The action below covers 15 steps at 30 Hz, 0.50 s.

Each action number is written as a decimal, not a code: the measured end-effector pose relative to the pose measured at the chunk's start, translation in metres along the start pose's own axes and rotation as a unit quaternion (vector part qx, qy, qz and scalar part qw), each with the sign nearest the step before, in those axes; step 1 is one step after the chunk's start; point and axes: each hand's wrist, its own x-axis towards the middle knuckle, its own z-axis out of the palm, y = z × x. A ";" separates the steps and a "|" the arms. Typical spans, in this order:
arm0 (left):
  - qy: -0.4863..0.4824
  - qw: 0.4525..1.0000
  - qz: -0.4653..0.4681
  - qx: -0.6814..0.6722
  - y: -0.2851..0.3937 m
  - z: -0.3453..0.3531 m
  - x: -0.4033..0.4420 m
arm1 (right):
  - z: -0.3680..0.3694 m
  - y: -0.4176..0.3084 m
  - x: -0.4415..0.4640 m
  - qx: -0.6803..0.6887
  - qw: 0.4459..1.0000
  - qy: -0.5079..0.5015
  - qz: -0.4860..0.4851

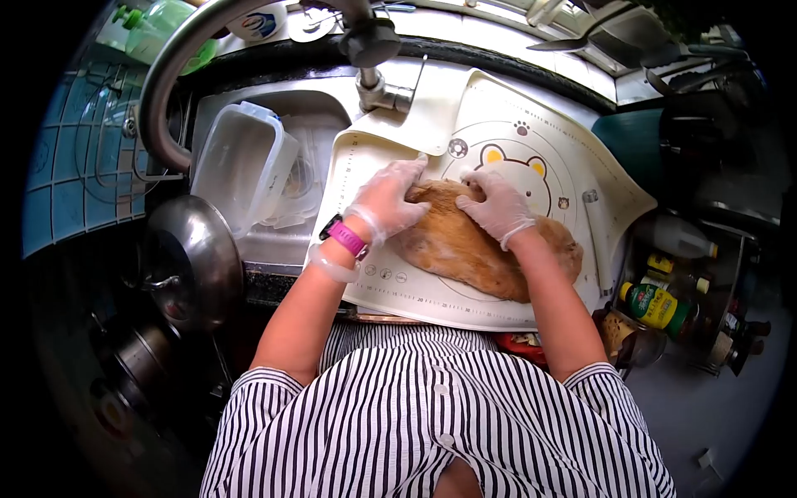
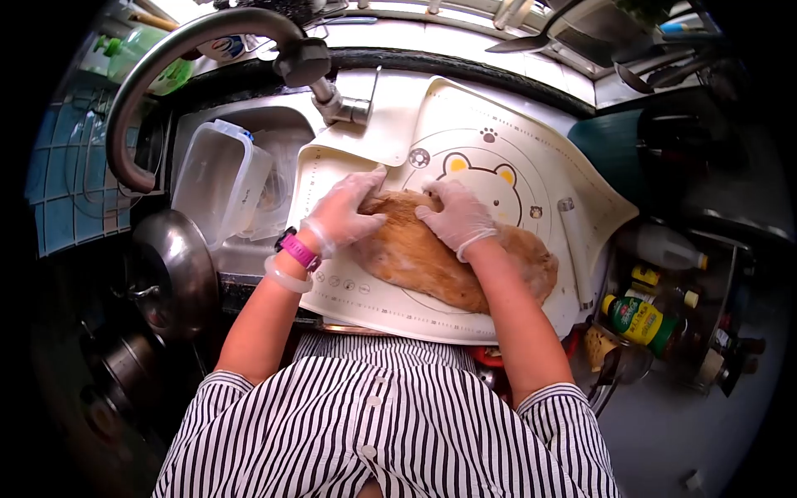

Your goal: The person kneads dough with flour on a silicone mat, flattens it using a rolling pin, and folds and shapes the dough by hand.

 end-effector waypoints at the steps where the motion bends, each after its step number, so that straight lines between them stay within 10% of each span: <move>1: -0.005 1.000 0.003 0.000 0.006 0.003 0.004 | 0.007 0.000 0.001 -0.004 0.999 0.029 -0.015; 8: -0.156 0.974 -0.166 0.001 0.012 0.005 0.035 | 0.021 0.010 0.014 0.024 0.996 0.062 -0.061; 15: -0.072 0.991 -0.084 -0.069 -0.015 0.002 0.027 | 0.027 0.001 -0.005 0.001 0.975 0.175 -0.140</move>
